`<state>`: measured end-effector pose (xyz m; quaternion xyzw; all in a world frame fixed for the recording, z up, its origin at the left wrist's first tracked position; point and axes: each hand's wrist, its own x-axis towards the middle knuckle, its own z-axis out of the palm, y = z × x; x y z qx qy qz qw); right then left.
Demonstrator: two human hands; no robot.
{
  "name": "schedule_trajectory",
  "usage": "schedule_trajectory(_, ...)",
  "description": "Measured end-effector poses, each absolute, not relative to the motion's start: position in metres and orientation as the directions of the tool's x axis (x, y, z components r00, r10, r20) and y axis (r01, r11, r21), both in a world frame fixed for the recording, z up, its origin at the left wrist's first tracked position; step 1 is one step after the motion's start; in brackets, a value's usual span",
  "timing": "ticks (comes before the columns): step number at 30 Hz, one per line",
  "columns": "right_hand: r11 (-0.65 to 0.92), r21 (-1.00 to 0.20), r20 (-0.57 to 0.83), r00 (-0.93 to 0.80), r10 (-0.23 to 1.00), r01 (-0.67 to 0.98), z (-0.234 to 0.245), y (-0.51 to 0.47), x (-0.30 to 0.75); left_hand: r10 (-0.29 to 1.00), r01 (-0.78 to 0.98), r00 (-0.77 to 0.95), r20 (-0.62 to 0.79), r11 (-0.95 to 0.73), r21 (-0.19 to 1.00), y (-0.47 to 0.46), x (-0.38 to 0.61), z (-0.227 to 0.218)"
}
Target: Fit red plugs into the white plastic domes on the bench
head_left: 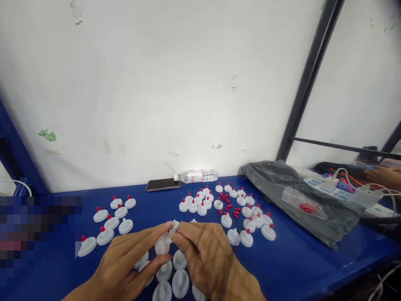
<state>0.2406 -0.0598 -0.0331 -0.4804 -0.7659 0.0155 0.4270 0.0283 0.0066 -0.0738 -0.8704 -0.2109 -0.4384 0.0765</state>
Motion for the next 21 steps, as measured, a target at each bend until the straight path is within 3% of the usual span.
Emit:
schedule_trajectory(5, 0.37, -0.454, 0.704, 0.072, 0.706, 0.81, -0.008, -0.065, 0.288, 0.398, 0.436, 0.569, 0.719, -0.888, 0.146, 0.008, 0.03, -0.059)
schedule_trajectory(8, 0.088, -0.485, 0.668, 0.303, 0.679, 0.87, 0.006, -0.07, 0.337, 0.453, 0.436, 0.566, 0.689, -0.874, 0.216, 0.008, 0.031, -0.054)
schedule_trajectory(12, -0.384, -0.424, 0.424, 0.554, 0.716, 0.82, 0.011, -0.078, 0.403, 0.461, 0.435, 0.586, 0.667, -0.873, 0.221, 0.009, 0.036, -0.051)
schedule_trajectory(14, -0.533, -0.356, 0.324, 0.637, 0.7, 0.767, 0.009, -0.081, 0.427, 0.429, 0.419, 0.601, 0.675, -0.888, 0.191, 0.01, 0.038, -0.052)
schedule_trajectory(21, -0.647, -0.303, 0.13, 0.703, 0.699, 0.7, -0.011, -0.078, 0.47, 0.401, 0.441, 0.564, 0.722, -0.885, 0.147, 0.027, 0.044, -0.071)
